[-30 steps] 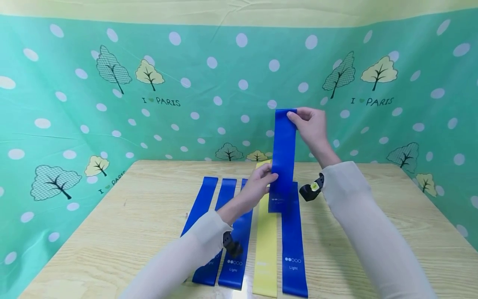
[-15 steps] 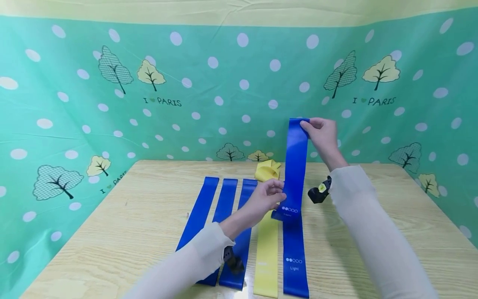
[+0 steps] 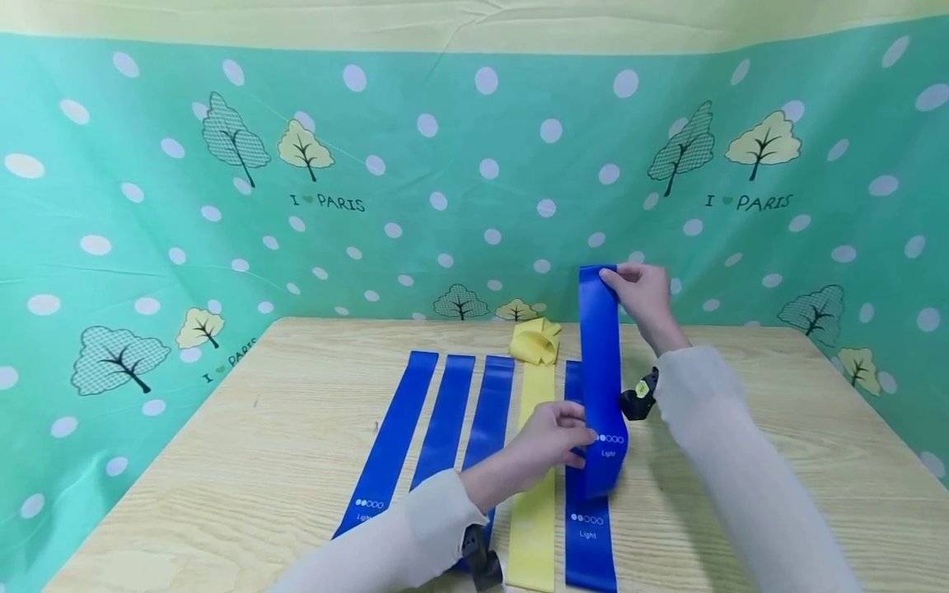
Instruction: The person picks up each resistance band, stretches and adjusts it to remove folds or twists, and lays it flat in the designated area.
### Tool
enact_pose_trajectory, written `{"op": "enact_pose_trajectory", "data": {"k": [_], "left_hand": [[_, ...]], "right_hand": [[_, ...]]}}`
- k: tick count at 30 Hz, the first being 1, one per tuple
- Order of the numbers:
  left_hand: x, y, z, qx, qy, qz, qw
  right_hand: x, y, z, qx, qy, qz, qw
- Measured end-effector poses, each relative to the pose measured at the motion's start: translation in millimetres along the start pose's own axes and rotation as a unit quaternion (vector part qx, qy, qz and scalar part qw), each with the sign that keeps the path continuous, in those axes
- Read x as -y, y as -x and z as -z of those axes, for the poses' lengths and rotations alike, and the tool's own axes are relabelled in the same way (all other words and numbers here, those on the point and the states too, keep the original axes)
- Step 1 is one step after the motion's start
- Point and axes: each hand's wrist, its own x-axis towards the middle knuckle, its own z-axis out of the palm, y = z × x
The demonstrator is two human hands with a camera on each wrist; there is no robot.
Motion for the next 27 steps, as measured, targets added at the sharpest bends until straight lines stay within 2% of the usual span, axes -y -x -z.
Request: {"op": "enact_pose_trajectory", "data": {"k": [10,13,17,24,27], "left_hand": [[19.4,12.6,-26.6,0.028,0.054,0.048,0.997],[23.4,15.8,-33.3,0.035,0.054,0.066,0.9958],[28.5,19.0,-42.6,0.025,0.048,0.092,0.9943],[37.5,24.4,-57.9,0.019,0.001,0.134,0.9909],[41.4,26.8,-62.8,0.018,-0.003,0.139,0.9901]], "right_hand": [[-30.0,0.4,-1.9,0.038,0.03,-0.036,0.9982],[-39.3,1.1,-2.8,0.048,0.041,-0.042,0.9972],[-52.0,2.9,-4.3,0.062,0.058,-0.043,0.9954],[-72.4,6.8,-5.7,0.088,0.068,-0.061,0.992],[-79.9,7.3,-5.6,0.095,0.078,-0.064,0.9903]]}}
